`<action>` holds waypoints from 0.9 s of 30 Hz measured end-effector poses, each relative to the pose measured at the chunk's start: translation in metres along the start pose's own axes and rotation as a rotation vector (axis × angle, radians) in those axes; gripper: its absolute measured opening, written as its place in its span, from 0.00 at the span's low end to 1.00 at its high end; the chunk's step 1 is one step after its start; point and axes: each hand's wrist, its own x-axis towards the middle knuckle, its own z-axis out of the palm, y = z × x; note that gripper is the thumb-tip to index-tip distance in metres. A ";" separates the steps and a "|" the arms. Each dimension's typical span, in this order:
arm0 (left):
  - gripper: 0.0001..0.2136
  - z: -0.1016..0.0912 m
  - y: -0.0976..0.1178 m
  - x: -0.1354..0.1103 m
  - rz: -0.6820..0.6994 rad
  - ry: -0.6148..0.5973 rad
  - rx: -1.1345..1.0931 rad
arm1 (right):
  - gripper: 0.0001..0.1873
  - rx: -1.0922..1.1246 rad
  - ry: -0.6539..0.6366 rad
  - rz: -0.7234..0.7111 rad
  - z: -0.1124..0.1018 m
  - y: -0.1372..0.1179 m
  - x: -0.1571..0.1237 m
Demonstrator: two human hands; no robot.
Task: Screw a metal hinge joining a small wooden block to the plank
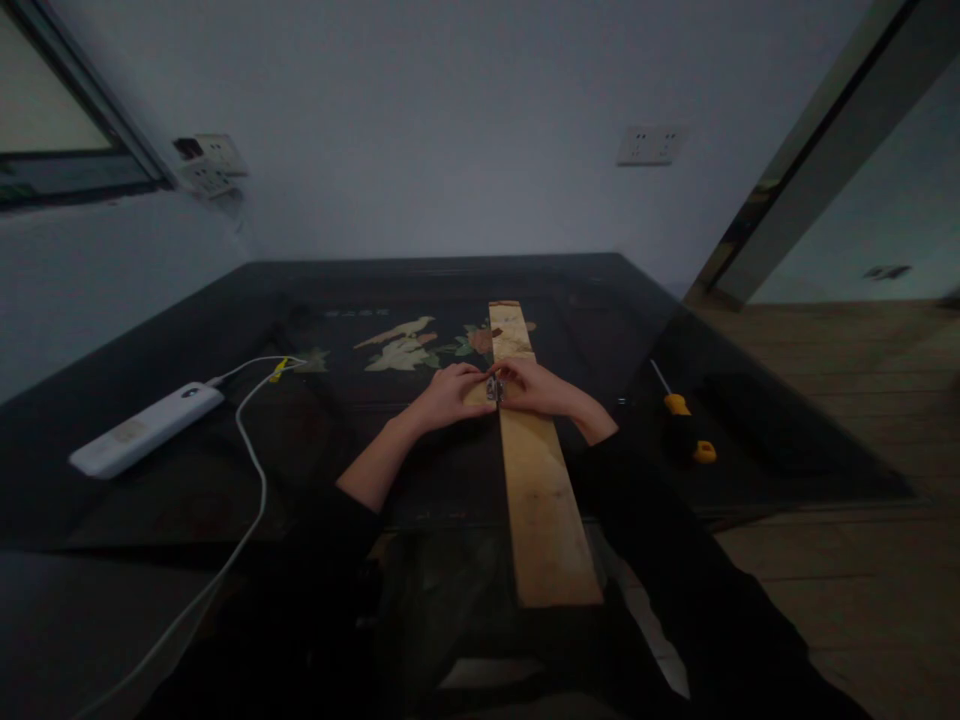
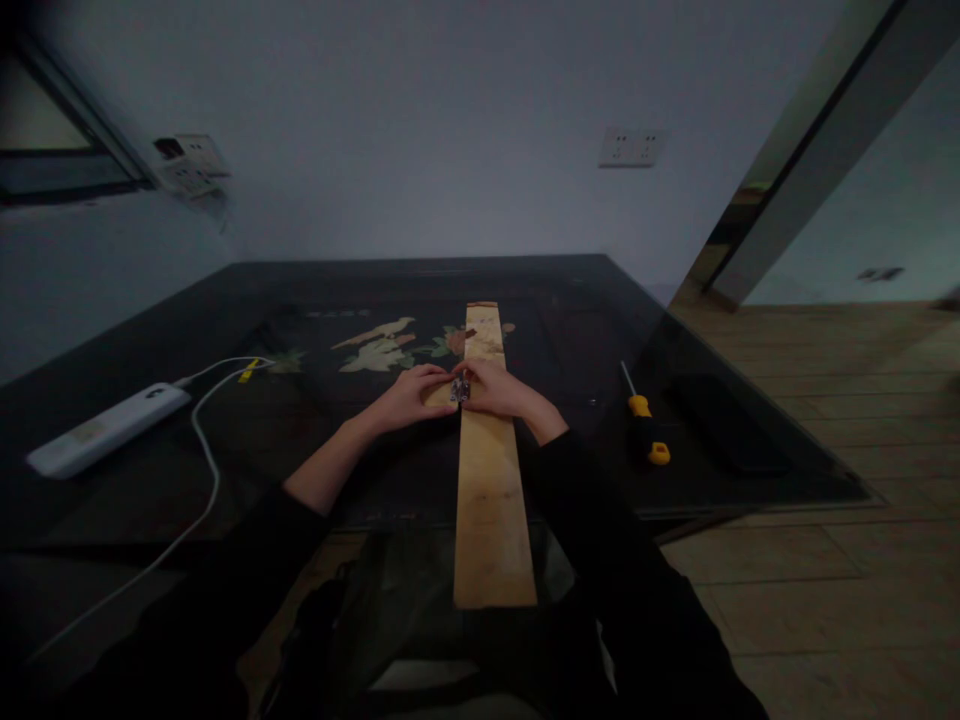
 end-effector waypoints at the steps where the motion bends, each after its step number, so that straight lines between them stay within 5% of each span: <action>1: 0.26 0.000 0.000 0.000 0.006 -0.002 0.013 | 0.26 -0.006 0.005 -0.009 0.001 -0.002 0.000; 27: 0.26 -0.004 0.003 0.002 0.033 0.059 0.015 | 0.25 0.014 0.074 0.025 0.010 -0.010 0.001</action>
